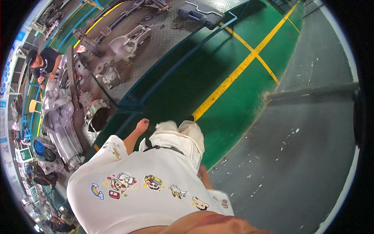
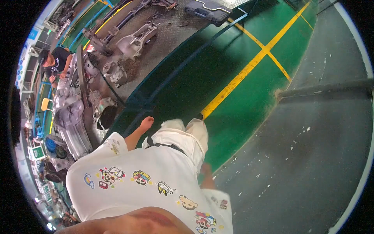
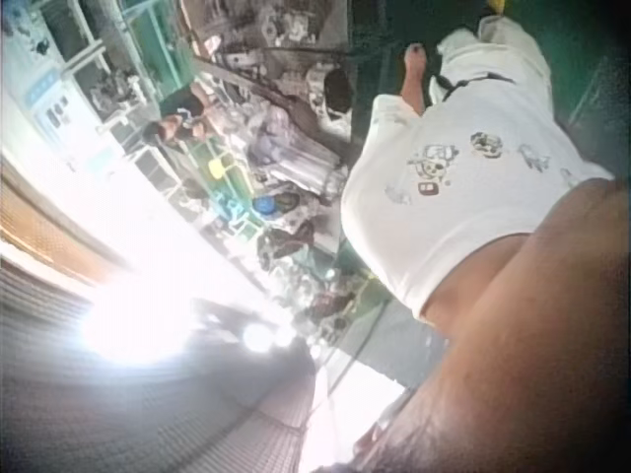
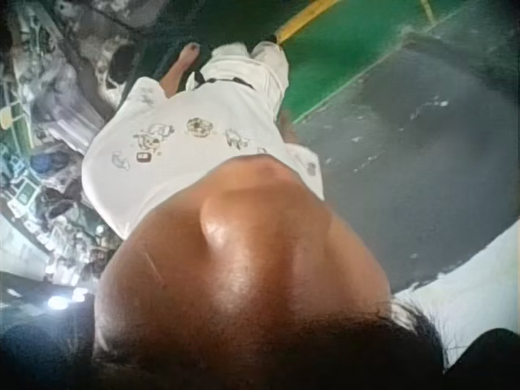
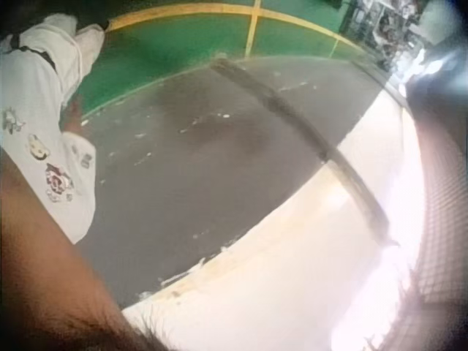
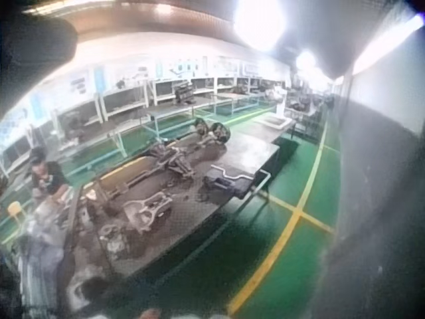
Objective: The person opens a tool case, selects a socket and wrench, and proceeds to loosen and remove bolts from a vehicle axle assembly using the tool and their hands.
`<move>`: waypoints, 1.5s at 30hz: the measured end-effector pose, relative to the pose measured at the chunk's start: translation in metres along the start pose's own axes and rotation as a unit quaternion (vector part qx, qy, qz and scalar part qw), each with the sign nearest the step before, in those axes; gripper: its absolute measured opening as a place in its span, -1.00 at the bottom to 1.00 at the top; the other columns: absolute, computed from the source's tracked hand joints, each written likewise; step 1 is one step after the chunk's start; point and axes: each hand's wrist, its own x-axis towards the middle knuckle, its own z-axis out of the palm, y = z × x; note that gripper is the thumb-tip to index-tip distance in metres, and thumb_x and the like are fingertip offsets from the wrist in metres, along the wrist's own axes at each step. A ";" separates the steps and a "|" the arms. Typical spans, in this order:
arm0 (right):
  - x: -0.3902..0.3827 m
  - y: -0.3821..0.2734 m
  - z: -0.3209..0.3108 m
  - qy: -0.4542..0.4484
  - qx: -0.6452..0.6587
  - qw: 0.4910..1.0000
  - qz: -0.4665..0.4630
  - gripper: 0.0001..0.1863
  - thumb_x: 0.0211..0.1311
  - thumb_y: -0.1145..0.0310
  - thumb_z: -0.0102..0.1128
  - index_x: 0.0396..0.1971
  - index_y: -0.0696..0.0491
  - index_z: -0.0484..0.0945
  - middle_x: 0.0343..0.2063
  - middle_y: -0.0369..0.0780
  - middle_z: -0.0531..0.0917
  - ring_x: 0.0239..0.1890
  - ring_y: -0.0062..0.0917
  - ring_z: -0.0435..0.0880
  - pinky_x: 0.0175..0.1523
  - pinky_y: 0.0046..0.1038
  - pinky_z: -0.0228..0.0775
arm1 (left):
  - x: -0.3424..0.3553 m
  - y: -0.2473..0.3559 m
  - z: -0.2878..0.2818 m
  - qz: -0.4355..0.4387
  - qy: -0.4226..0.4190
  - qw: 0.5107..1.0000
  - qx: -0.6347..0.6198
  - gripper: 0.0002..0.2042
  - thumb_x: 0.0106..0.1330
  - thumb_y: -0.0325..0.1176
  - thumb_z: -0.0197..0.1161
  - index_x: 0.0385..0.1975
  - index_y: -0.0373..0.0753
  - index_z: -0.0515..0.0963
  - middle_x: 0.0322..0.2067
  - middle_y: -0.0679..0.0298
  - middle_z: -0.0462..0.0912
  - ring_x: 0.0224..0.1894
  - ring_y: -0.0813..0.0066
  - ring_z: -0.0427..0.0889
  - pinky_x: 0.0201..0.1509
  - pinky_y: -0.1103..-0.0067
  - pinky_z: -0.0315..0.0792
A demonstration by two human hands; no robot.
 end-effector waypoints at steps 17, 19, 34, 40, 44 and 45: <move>0.626 -0.044 -0.837 0.381 0.048 0.908 -0.168 -0.48 0.26 0.31 0.25 0.21 0.07 0.42 0.11 -0.07 0.53 0.17 -0.07 0.45 0.26 -0.15 0.31 | 0.560 0.561 0.091 0.103 0.090 0.931 -0.339 -0.59 0.46 -0.35 0.12 0.25 -0.35 0.38 0.18 0.04 0.54 0.23 0.26 0.53 0.29 0.50 0.38; 0.705 -0.067 -0.879 0.397 -0.002 0.892 -0.217 -0.49 0.28 0.35 0.20 0.23 0.08 0.40 0.17 -0.06 0.50 0.20 -0.07 0.44 0.28 -0.15 0.30 | 0.652 0.618 0.095 0.058 0.123 0.917 -0.375 -0.54 0.47 -0.28 0.11 0.28 -0.38 0.33 0.18 -0.01 0.52 0.24 0.24 0.52 0.29 0.49 0.38; 0.882 -0.064 -0.939 0.352 -0.028 0.894 -0.275 -0.69 0.28 0.31 0.28 0.02 -0.03 0.60 -0.04 -0.21 0.53 0.07 -0.26 0.45 0.19 -0.20 0.22 | 0.793 0.717 0.102 -0.288 0.283 0.783 -0.473 -0.53 0.51 -0.06 0.00 0.06 -0.44 0.34 -0.09 -0.26 0.59 0.00 -0.22 0.57 0.08 0.23 0.38; 0.948 -0.017 -1.031 0.345 -0.042 0.884 -0.311 -0.73 0.32 0.31 0.24 0.00 -0.03 0.59 -0.06 -0.21 0.55 0.06 -0.25 0.47 0.17 -0.19 0.23 | 0.862 0.815 0.115 -0.261 0.318 0.777 -0.477 -0.54 0.51 -0.08 0.00 0.02 -0.46 0.32 -0.12 -0.34 0.60 0.01 -0.32 0.56 0.06 0.15 0.39; 1.002 0.020 -1.106 0.345 -0.057 0.878 -0.327 -0.73 0.35 0.32 0.22 0.01 0.01 0.58 -0.05 -0.18 0.55 0.07 -0.22 0.46 0.19 -0.19 0.21 | 0.928 0.881 0.122 -0.267 0.281 0.774 -0.501 -0.55 0.50 -0.09 0.01 0.01 -0.46 0.29 -0.16 -0.38 0.59 -0.02 -0.38 0.55 0.04 0.11 0.39; 1.017 0.024 -1.122 0.340 -0.058 0.877 -0.334 -0.72 0.36 0.31 0.20 0.02 0.02 0.57 -0.05 -0.17 0.55 0.08 -0.21 0.45 0.20 -0.18 0.20 | 0.945 0.890 0.124 -0.269 0.264 0.765 -0.522 -0.55 0.50 -0.09 0.01 0.01 -0.46 0.28 -0.15 -0.38 0.59 -0.01 -0.40 0.54 0.05 0.11 0.38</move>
